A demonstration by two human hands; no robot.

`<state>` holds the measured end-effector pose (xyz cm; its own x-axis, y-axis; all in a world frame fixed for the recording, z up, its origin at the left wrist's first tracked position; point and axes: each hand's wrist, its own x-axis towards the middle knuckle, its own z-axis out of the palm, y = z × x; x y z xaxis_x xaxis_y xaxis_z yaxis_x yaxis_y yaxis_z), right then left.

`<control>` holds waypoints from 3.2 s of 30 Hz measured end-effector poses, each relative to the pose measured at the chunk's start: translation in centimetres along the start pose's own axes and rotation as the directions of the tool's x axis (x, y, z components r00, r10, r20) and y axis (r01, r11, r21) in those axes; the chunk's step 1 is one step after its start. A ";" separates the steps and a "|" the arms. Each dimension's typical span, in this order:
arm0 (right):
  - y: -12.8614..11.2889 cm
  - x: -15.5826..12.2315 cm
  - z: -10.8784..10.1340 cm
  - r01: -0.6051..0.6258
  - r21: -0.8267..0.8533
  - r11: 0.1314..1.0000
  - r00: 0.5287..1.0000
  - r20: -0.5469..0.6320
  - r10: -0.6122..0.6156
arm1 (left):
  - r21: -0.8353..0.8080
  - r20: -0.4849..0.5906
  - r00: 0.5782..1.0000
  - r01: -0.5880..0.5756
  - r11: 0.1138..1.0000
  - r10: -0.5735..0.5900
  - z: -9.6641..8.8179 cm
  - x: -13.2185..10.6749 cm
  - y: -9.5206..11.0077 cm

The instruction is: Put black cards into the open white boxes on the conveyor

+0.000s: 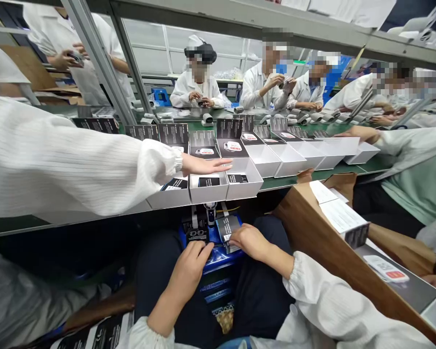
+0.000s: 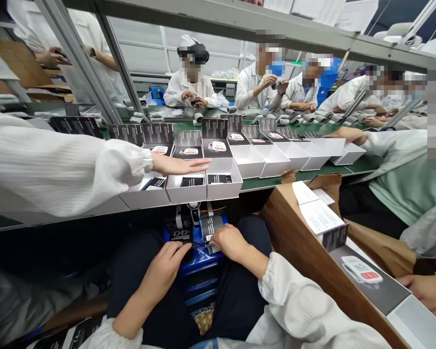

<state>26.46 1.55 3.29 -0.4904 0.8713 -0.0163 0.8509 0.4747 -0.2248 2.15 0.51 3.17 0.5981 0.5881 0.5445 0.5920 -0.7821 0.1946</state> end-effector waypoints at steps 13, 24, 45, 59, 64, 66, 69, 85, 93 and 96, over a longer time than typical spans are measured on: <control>4.4 -1.9 -14.0 -0.016 -0.136 0.991 0.565 -0.819 -0.103 | -0.063 -0.352 0.933 -0.108 0.992 0.079 -1.8 8.6 5.6; 20.2 1.6 -16.7 -0.227 -0.240 0.944 0.854 -0.514 0.075 | 0.041 -0.236 0.941 -0.239 0.970 0.242 0.3 11.8 0.5; 33.3 -5.7 -18.0 -0.707 0.047 0.705 0.659 -0.318 0.682 | 0.418 -0.034 0.998 0.065 0.906 -0.056 3.8 22.5 0.0; 8.2 0.0 -12.0 -0.285 -0.237 0.929 0.920 -0.339 0.196 | 0.559 -0.079 0.936 0.326 0.762 -0.343 -9.1 7.1 -8.0; 3.7 2.9 -11.8 -0.259 -0.336 0.905 0.893 -0.440 0.092 | 0.537 -0.023 0.935 0.310 0.785 -0.354 -10.4 7.1 -8.6; 2.4 4.0 -11.6 -0.201 -0.289 0.936 0.920 -0.384 0.079 | 0.553 -0.016 0.924 0.327 0.766 -0.383 -10.4 7.3 -8.5; 1.5 5.2 -11.2 -0.161 -0.238 0.958 0.933 -0.354 0.069 | 0.572 0.006 0.901 0.353 0.740 -0.435 -10.2 8.0 -8.3; 1.8 -1.2 1.7 0.104 -0.275 0.956 0.984 -0.112 -0.139 | 0.299 0.385 0.881 0.161 0.940 -0.274 -0.9 -0.6 -1.9; 1.9 -1.5 2.7 0.159 -0.244 0.957 0.983 -0.054 -0.178 | 0.391 0.533 0.753 0.185 0.901 -0.386 1.8 -0.9 -0.2; 1.7 -1.5 2.4 0.129 -0.212 0.969 0.988 -0.056 -0.143 | 0.353 0.436 0.836 0.182 0.918 -0.334 0.9 -1.4 -0.2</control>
<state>28.20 0.76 0.60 -0.5960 0.7999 0.0707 0.8012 0.5982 -0.0131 1.65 0.04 1.58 0.5381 0.8422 0.0343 0.8428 -0.5381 -0.0104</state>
